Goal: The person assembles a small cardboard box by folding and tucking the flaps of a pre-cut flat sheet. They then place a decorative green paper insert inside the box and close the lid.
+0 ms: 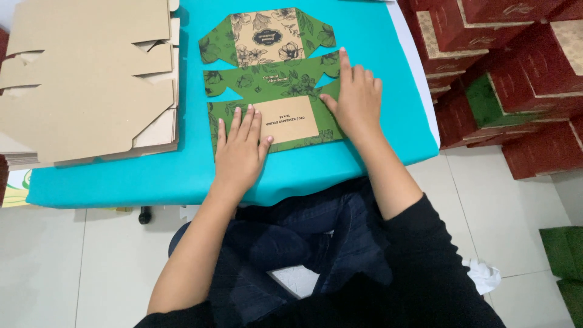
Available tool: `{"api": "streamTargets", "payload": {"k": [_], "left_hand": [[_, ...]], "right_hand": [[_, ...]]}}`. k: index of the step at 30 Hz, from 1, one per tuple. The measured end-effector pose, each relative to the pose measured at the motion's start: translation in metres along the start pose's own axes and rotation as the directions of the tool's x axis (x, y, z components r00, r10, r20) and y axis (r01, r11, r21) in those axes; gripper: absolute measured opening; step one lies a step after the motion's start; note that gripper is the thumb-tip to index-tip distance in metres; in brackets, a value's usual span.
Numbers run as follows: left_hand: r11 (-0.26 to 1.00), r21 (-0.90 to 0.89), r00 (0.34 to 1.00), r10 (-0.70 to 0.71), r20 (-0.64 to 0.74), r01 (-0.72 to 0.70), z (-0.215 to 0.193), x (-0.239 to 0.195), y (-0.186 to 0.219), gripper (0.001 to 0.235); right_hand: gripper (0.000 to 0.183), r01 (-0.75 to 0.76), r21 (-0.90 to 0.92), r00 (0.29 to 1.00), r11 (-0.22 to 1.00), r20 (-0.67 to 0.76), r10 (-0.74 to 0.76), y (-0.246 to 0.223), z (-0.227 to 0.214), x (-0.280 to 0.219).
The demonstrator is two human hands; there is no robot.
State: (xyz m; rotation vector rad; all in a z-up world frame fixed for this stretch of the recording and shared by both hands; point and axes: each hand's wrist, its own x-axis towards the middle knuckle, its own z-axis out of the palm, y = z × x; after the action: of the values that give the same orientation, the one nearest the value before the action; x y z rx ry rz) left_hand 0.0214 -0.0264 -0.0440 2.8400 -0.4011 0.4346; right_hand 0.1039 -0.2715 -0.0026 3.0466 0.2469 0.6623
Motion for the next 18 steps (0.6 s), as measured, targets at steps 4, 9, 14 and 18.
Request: {"api": "streamTargets", "payload": {"k": [4, 9, 14, 18], "left_hand": [[0.991, -0.079, 0.968, -0.086, 0.236, 0.107, -0.017, 0.004, 0.005, 0.062], [0.994, -0.107, 0.954, 0.000, 0.300, 0.034, -0.024, 0.003, -0.008, 0.062], [0.991, -0.089, 0.951, -0.067, 0.301, 0.097, -0.041, -0.013, -0.021, 0.068], [0.983, -0.142, 0.965, -0.077, 0.251, 0.116, -0.043, -0.017, -0.020, 0.067]], "right_hand": [[0.069, 0.177, 0.289, 0.964, 0.941, 0.143, -0.225, -0.062, -0.029, -0.049], [0.075, 0.374, 0.454, 0.814, 0.809, 0.257, -0.520, -0.082, -0.032, -0.080], [0.078, 0.248, 0.418, 0.820, 0.874, 0.390, -0.419, -0.045, -0.042, -0.079], [0.077, 0.190, 0.422, 0.844, 0.886, 0.391, -0.367, -0.038, -0.046, -0.080]]}}
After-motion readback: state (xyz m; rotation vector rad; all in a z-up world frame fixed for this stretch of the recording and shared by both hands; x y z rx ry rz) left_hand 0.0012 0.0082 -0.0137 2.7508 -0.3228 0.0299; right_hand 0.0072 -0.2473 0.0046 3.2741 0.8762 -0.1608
